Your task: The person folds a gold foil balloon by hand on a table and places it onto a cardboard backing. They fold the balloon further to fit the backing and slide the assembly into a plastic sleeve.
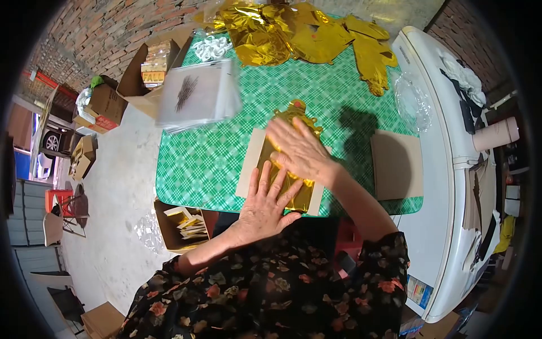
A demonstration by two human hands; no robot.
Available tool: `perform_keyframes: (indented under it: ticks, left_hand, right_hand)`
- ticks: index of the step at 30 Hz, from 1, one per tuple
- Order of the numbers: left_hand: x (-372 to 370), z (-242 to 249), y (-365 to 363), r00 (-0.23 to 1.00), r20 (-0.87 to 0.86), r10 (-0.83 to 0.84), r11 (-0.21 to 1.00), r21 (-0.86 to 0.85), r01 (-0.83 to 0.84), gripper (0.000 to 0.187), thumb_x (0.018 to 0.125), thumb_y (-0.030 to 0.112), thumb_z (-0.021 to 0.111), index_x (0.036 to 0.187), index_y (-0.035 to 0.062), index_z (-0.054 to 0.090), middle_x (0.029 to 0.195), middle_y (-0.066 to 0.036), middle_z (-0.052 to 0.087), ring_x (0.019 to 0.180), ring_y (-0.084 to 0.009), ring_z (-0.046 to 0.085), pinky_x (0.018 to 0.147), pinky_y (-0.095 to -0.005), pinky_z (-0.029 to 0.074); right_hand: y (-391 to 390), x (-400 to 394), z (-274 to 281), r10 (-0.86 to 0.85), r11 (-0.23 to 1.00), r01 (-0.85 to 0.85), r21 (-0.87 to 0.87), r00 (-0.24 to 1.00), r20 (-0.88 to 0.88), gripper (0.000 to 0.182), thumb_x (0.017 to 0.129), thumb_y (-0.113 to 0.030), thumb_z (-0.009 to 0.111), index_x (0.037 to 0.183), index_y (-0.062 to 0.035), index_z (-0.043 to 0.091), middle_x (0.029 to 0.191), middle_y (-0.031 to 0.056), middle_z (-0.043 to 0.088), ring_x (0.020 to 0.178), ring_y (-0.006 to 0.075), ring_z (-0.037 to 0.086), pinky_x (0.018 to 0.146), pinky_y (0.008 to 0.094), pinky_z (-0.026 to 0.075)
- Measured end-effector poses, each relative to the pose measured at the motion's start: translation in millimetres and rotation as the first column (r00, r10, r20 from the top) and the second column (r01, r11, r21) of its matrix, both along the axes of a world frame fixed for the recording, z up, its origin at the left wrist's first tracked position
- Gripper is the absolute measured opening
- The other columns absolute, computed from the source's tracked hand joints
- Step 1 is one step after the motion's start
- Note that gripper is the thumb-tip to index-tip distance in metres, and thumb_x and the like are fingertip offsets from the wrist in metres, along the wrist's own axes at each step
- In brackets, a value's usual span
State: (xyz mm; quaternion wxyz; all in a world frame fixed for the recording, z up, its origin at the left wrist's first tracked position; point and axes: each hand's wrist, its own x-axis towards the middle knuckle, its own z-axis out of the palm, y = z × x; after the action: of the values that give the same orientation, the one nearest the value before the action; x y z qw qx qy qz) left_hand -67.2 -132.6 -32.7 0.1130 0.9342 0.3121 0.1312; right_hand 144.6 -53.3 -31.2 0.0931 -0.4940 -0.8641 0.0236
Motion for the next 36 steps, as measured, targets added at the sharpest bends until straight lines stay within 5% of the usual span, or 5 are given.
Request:
perform_keyframes:
  ticks: [7,15,21,25,36]
  left_hand:
    - [-1,2,0,0.994,-0.108,-0.008,1.000,0.001,0.009,0.076,0.104,0.067,0.038,0.165,0.0214,0.033,0.170,-0.024,0.020,0.156,-0.0544,0.009,0.124,-0.0675,0.006]
    - [-1,1,-1,0.995,-0.098,-0.005,1.000,0.012,0.006,0.075,0.103,0.065,0.041,0.164,0.0216,0.035,0.170,-0.023,0.021,0.155,-0.0544,0.012,0.125,-0.0670,0.007]
    - [-1,1,-1,0.998,-0.064,0.001,1.000,0.023,0.001,0.074,0.103,0.064,0.044,0.163,0.0213,0.037,0.170,-0.023,0.022,0.156,-0.0538,0.012,0.125,-0.0663,0.008]
    - [-1,3,-1,0.997,-0.077,-0.002,1.000,0.014,0.003,0.075,0.103,0.063,0.045,0.164,0.0204,0.036,0.169,-0.024,0.022,0.155,-0.0538,0.012,0.125,-0.0664,0.008]
    - [-3,4,0,1.000,0.012,0.001,1.000,-0.013,0.000,0.078,0.101,0.058,0.054,0.162,0.0147,0.036,0.168,-0.025,0.025,0.155,-0.0529,0.014,0.125,-0.0665,0.009]
  right_hand:
    - [1,42,7,-0.277,0.857,0.305,0.415,0.952,-0.127,0.049,0.088,-0.027,0.078,0.127,-0.0011,0.061,0.118,0.0118,0.061,0.107,0.0292,0.058,0.093,0.0447,0.047]
    - [-9,16,21,-0.544,0.839,0.544,0.004,0.839,-0.032,0.049,0.087,-0.039,0.079,0.104,0.0015,0.058,0.102,0.0243,0.068,0.102,0.0402,0.065,0.089,0.0504,0.050]
    - [21,36,30,-0.530,0.769,0.446,-0.458,0.846,-0.067,0.053,0.091,-0.038,0.074,0.116,0.0068,0.059,0.101,0.0250,0.065,0.107,0.0415,0.063,0.096,0.0482,0.049]
    - [25,48,10,-0.441,0.878,0.378,-0.293,0.877,-0.190,0.045,0.091,-0.037,0.071,0.115,0.0014,0.064,0.110,0.0251,0.069,0.107,0.0415,0.067,0.091,0.0483,0.052]
    - [15,40,31,-0.487,0.841,0.176,-0.511,0.657,-0.576,0.039,0.094,-0.024,0.069,0.122,0.0012,0.058,0.110,0.0204,0.069,0.099,0.0358,0.066,0.090,0.0408,0.053]
